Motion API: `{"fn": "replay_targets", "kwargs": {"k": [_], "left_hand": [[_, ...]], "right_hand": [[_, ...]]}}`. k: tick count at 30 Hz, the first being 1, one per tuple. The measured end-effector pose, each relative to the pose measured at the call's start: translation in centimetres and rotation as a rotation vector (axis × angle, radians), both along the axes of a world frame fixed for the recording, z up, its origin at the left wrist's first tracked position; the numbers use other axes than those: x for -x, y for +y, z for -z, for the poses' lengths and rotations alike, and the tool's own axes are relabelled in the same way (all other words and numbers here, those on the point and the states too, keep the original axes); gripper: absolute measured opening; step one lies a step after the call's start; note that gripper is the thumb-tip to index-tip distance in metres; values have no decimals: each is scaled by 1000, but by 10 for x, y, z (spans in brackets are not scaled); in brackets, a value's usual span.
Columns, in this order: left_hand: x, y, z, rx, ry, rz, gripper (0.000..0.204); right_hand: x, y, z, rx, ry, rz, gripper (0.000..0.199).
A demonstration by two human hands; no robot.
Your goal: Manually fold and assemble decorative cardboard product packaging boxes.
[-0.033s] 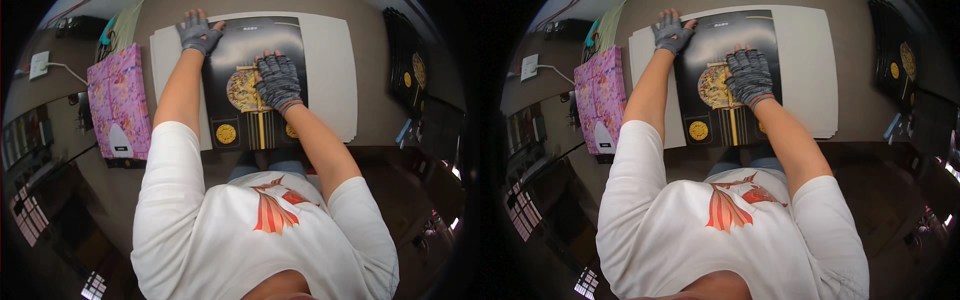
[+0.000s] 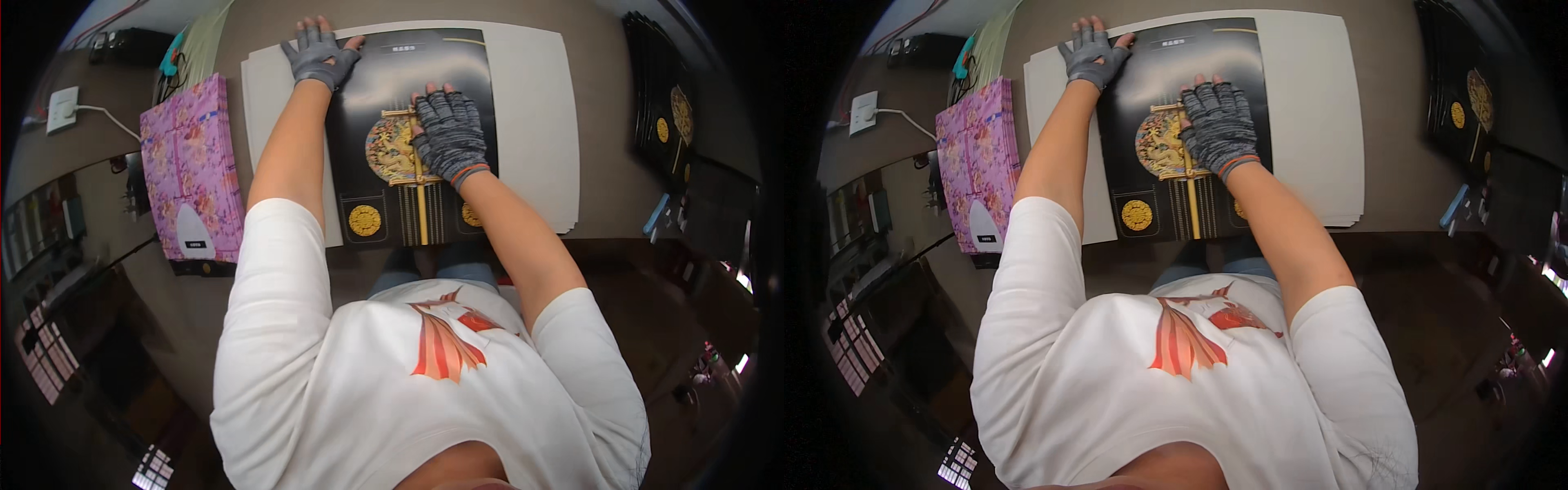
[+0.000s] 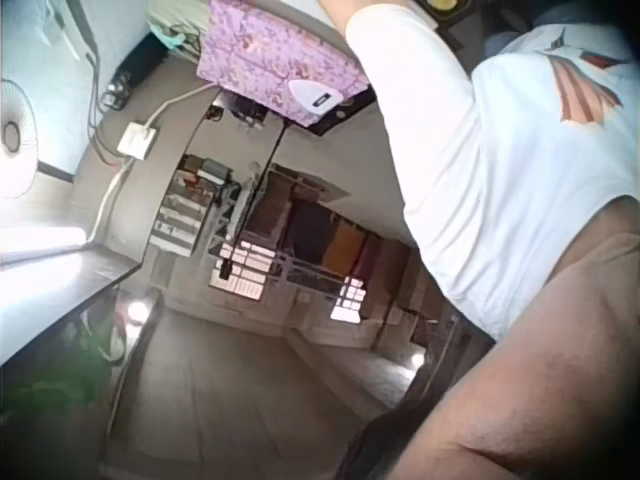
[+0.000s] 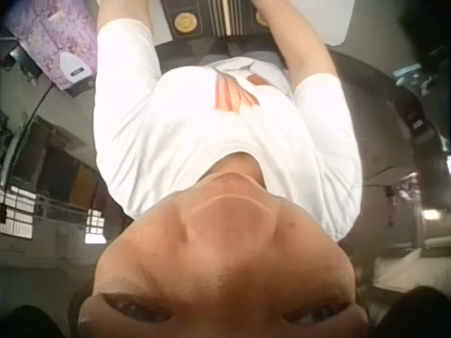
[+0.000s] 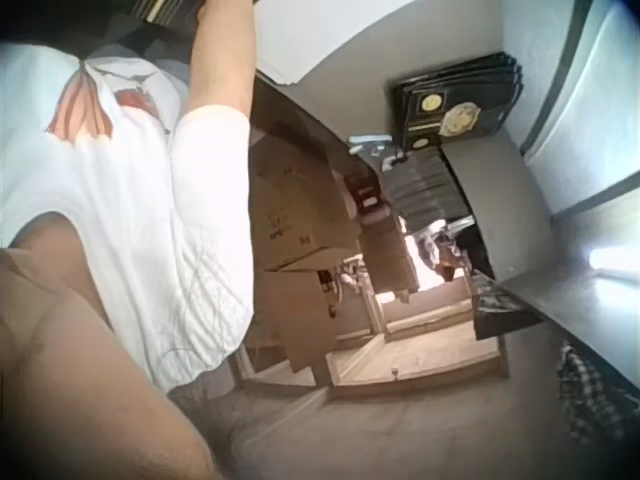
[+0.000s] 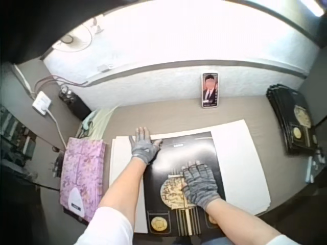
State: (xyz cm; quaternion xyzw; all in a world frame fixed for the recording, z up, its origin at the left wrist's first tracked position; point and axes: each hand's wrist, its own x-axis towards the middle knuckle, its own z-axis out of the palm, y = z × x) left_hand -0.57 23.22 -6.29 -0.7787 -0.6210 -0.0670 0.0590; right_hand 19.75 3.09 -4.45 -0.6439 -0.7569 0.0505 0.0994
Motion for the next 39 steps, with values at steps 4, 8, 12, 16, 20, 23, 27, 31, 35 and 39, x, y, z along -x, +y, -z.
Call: {"fn": "replay_targets", "kwargs": {"k": [4, 8, 12, 16, 20, 23, 27, 31, 35, 39], "left_hand": [[-32, -58, -3, 64, 28, -45, 106], [-48, -159, -25, 166, 97, 159, 115], [-40, -180, -24, 179, -27, 205, 118], [-47, -176, -27, 171, -67, 235, 101], [-42, -176, -24, 135, -120, 227, 97], [-40, -175, -20, 148, -92, 220, 97], [-33, -177, -11, 133, -40, 211, 97], [-41, -178, -16, 144, 94, 202, 94], [-46, -177, -18, 142, 140, 182, 93], [-44, -177, -22, 156, 147, 165, 93]], "right_hand": [[-19, 11, -1, -19, 18, -15, 50], [-48, 59, 5, -132, -23, 46, 41], [-84, 136, -1, -256, -195, 145, 42], [-124, 195, -17, -151, -45, 173, 57], [-128, 207, 2, -281, -59, 82, 51], [-115, 157, 20, -434, -95, 25, 47], [-90, 48, -9, -204, -20, -176, 47], [-74, -63, -1, -178, 51, -259, 51], [-57, -137, -5, -76, 147, -270, 57], [-51, -197, -19, 43, 365, -287, 52]]}}
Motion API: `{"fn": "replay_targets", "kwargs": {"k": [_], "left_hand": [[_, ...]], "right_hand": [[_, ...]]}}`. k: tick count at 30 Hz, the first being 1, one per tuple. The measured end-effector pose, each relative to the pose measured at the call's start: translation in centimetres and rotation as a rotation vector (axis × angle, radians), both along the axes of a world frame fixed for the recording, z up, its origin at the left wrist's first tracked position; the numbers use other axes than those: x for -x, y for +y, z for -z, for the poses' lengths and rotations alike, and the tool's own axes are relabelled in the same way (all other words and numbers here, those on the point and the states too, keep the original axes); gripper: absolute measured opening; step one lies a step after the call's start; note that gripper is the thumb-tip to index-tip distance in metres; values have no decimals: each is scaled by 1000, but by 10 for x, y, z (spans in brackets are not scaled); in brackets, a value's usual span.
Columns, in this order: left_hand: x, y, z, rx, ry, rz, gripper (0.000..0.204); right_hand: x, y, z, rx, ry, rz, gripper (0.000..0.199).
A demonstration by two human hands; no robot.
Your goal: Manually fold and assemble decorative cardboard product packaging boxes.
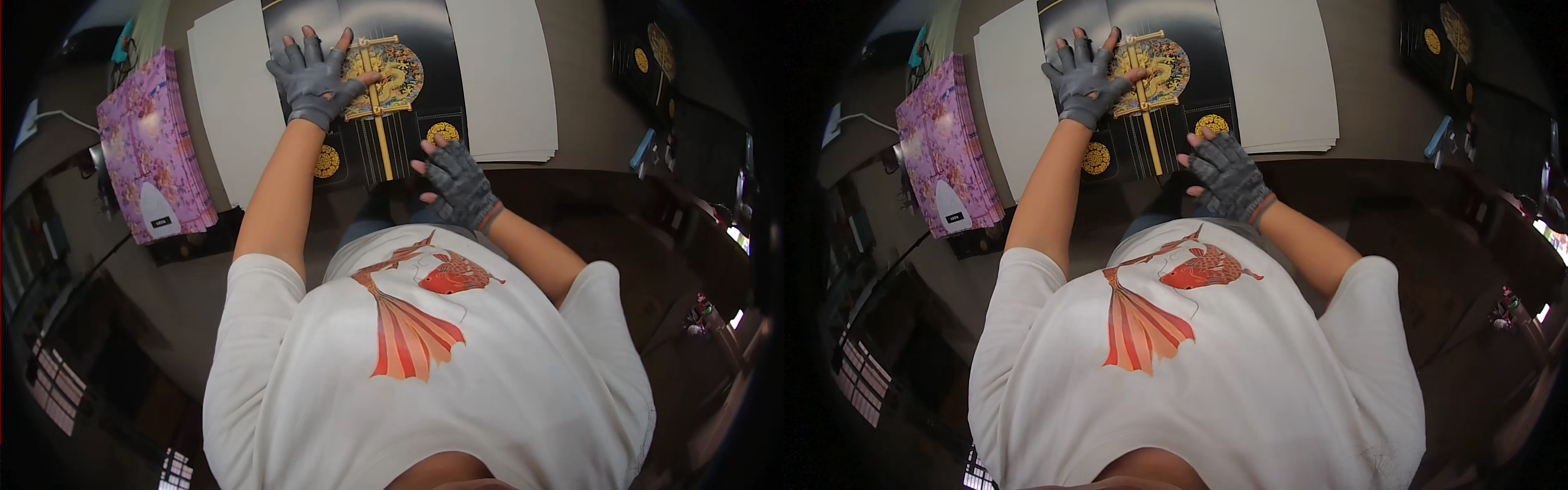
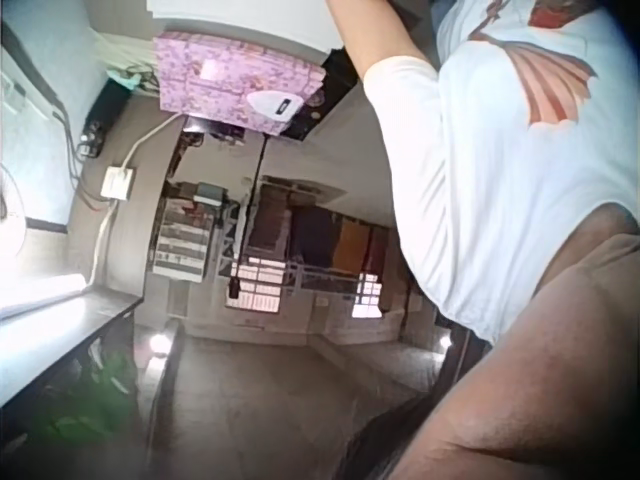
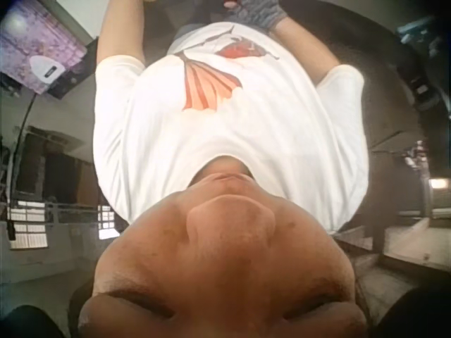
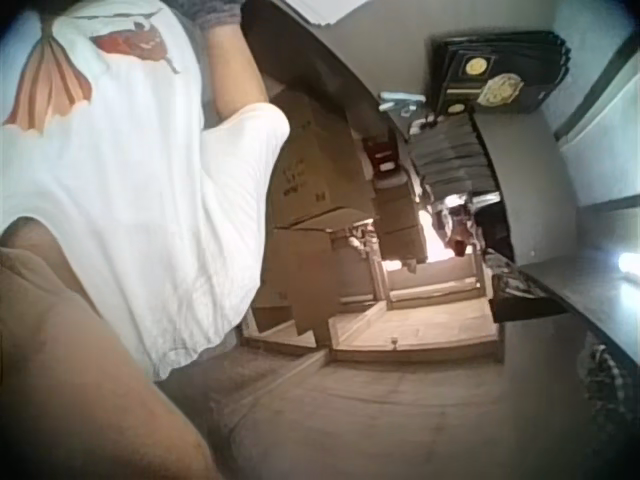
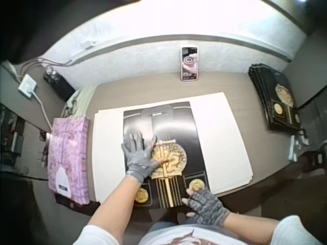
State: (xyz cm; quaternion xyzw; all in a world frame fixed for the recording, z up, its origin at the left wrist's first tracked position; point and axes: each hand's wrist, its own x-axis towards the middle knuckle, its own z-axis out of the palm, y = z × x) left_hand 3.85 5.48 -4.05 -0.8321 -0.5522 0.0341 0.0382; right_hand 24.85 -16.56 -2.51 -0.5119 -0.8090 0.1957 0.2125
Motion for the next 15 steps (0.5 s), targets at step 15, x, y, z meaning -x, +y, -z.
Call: {"fn": "replay_targets", "kwargs": {"k": [15], "left_hand": [[120, -31, -5, 107, -728, 46, 47]], "right_hand": [[-57, 31, 17, 621, 406, 771, 53]]}}
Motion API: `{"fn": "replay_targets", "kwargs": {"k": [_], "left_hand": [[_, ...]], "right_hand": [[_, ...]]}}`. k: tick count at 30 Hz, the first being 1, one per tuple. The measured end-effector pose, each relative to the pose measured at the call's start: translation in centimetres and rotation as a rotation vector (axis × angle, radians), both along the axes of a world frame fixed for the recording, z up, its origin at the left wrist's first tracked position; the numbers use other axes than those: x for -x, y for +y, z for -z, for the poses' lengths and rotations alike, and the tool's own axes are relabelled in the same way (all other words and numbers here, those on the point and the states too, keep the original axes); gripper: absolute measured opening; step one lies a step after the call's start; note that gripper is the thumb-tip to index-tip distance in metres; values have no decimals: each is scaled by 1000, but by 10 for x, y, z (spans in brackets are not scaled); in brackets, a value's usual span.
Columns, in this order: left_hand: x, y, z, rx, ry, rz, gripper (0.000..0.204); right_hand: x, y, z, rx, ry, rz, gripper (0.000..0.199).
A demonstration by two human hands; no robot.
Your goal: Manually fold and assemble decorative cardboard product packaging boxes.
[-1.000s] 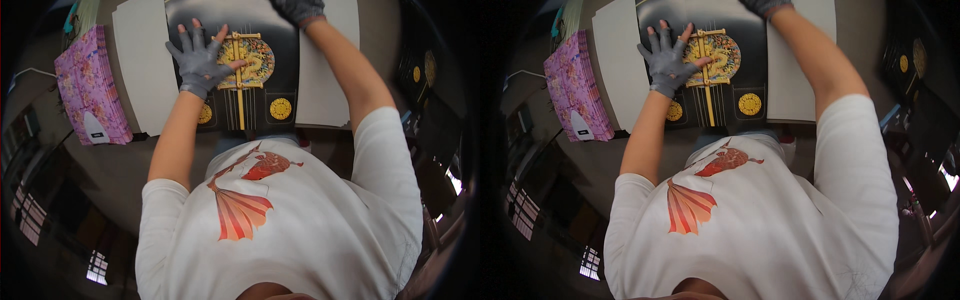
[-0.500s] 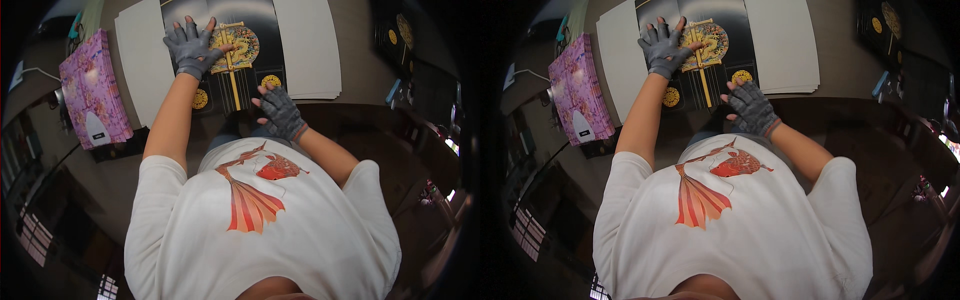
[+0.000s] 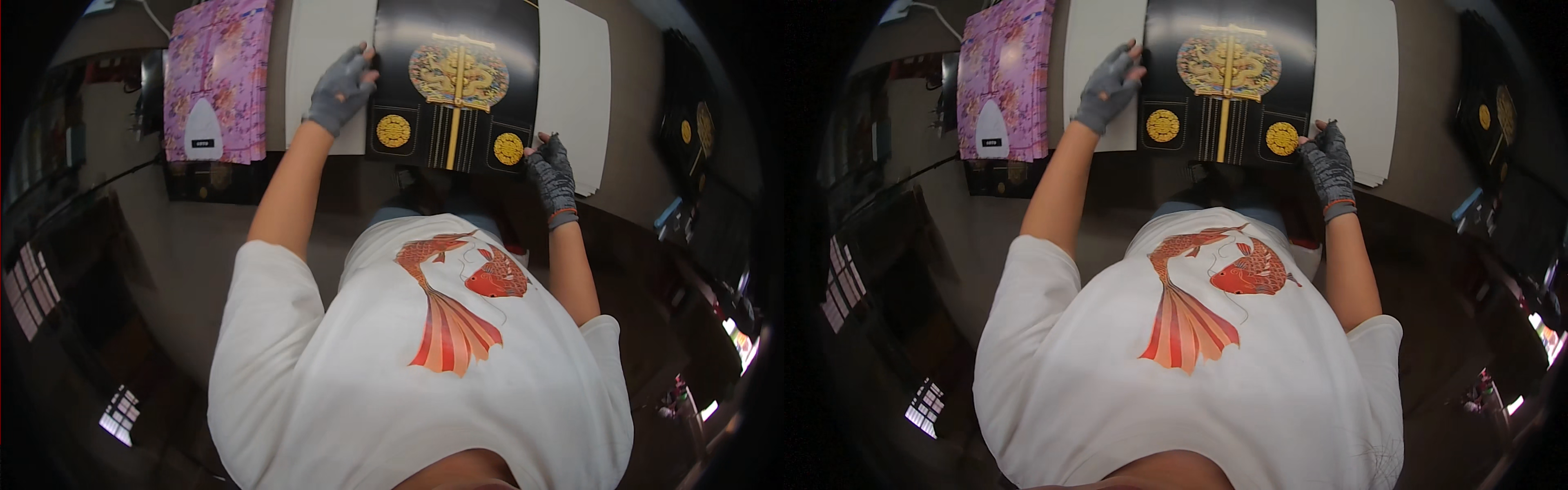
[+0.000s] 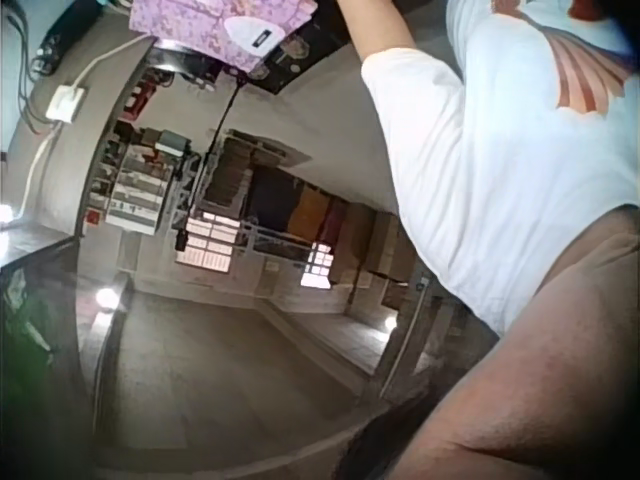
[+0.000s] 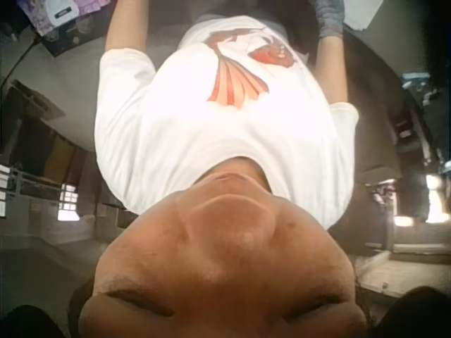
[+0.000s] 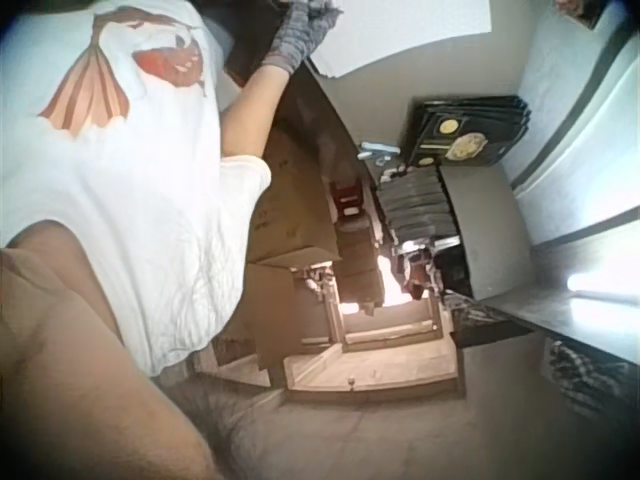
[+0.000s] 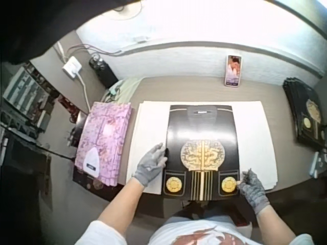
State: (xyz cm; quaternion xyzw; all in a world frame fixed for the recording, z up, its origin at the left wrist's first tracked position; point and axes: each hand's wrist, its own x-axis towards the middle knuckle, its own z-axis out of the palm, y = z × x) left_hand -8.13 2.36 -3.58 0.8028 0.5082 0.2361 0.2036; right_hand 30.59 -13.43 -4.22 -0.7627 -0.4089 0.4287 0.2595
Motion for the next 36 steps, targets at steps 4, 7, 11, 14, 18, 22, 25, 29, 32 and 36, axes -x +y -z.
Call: {"fn": "replay_targets", "kwargs": {"k": [4, 7, 11, 14, 18, 22, 25, 29, 32, 36], "left_hand": [[9, -72, -9, -30, 118, 26, 67], [-9, -112, -13, -10, 317, 26, 91], [-23, -127, 8, 53, 495, -52, 116], [-29, -126, 8, 80, 524, -58, 120], [-38, -127, 3, 159, 587, -80, 122], [-52, -124, -6, 199, 583, -123, 122], [-56, -122, -15, 298, 613, -95, 124], [-53, -124, -11, 247, 535, -79, 120], [-54, -125, -15, 277, 587, -75, 114], [-67, -115, -22, 164, 566, -113, 103]], "right_hand": [[34, 11, -34, -1, -153, 7, 57], [65, 37, -49, -345, -685, -549, 58], [127, 73, -52, -471, -757, -837, 52], [154, 101, -43, -468, -807, -925, 53], [172, 128, -44, -216, -864, -963, 58], [188, 153, -34, -323, -883, -1066, 66], [203, 157, -30, -274, -847, -1113, 75], [200, 156, -18, -356, -827, -1085, 76], [185, 157, -32, -399, -826, -1092, 73], [127, 149, -57, -424, -1032, -780, 63]]}}
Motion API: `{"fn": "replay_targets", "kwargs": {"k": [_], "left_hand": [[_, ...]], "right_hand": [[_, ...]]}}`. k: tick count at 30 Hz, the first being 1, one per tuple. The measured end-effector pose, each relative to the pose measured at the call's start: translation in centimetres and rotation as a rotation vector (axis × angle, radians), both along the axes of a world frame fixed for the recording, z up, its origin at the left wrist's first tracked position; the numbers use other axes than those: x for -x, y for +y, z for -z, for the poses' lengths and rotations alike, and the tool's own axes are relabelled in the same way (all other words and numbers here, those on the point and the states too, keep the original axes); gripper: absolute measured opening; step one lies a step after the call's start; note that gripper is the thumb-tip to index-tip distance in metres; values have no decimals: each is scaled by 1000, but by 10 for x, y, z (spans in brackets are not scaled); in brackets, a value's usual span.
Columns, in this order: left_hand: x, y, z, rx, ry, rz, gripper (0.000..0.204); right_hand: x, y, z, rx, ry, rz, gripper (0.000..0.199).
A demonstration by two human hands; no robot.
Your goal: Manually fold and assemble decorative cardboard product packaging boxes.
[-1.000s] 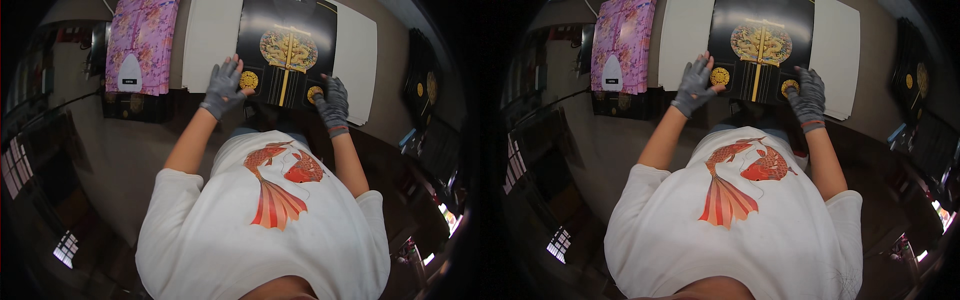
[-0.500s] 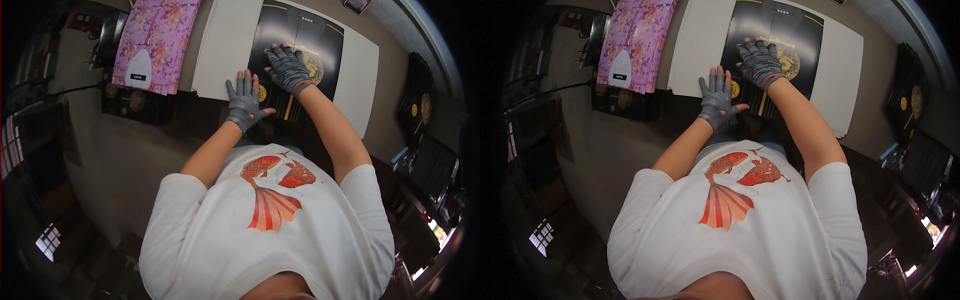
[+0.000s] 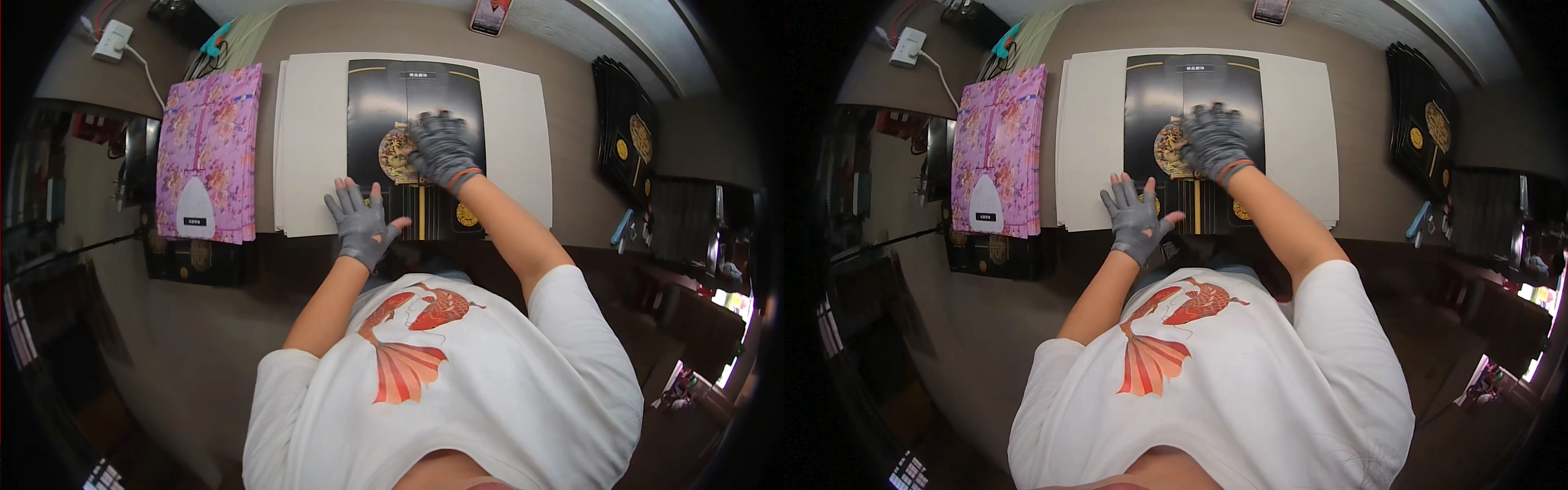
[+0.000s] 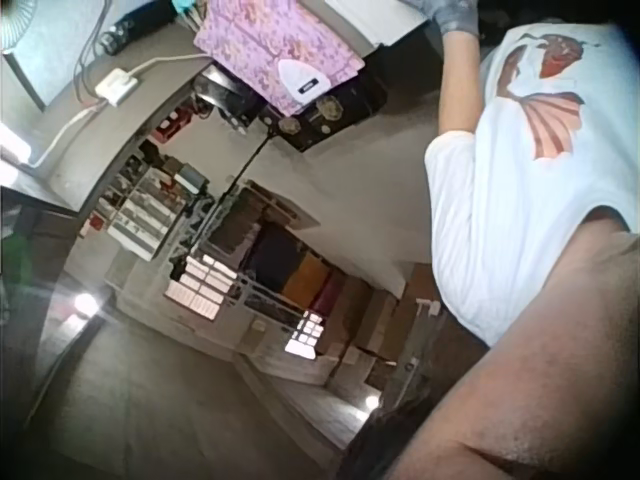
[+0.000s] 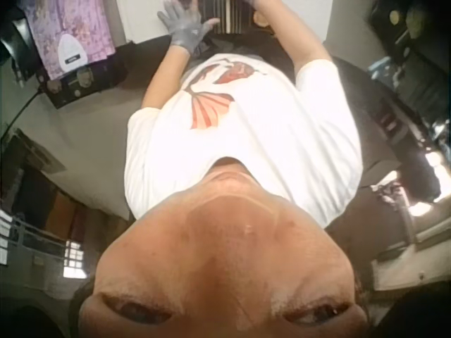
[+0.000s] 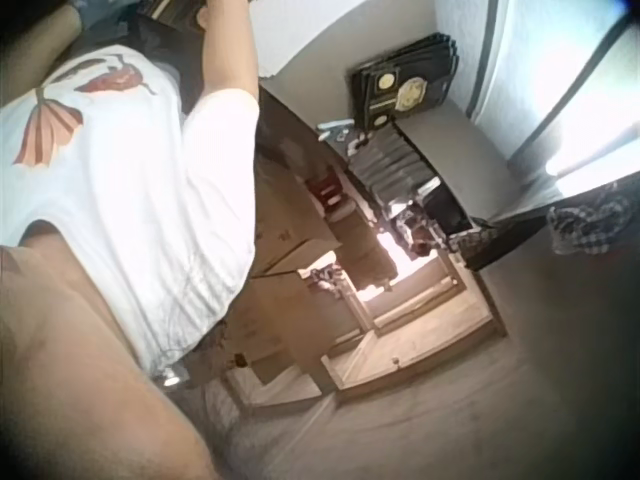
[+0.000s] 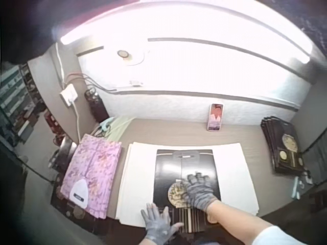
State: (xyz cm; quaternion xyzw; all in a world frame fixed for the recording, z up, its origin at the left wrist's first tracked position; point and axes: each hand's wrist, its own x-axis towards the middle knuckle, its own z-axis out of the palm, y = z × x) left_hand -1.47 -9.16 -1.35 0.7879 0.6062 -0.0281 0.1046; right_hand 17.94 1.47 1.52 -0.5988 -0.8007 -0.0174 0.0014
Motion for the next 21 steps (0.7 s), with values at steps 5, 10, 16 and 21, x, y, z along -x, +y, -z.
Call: {"fn": "replay_targets", "kwargs": {"k": [5, 10, 16, 21], "left_hand": [[-27, 61, -6, -30, 18, -22, 97], [-44, 109, -9, 105, -37, -109, 111], [-45, 115, 4, 195, -76, -146, 116], [-46, 113, 3, 206, -92, -128, 103]], "right_hand": [[-102, -29, 40, -4, 422, 549, 71], [-113, -66, 26, 425, 1041, 896, 62], [-119, -66, 29, 400, 972, 780, 52], [-118, -65, 38, 315, 980, 667, 51]]}}
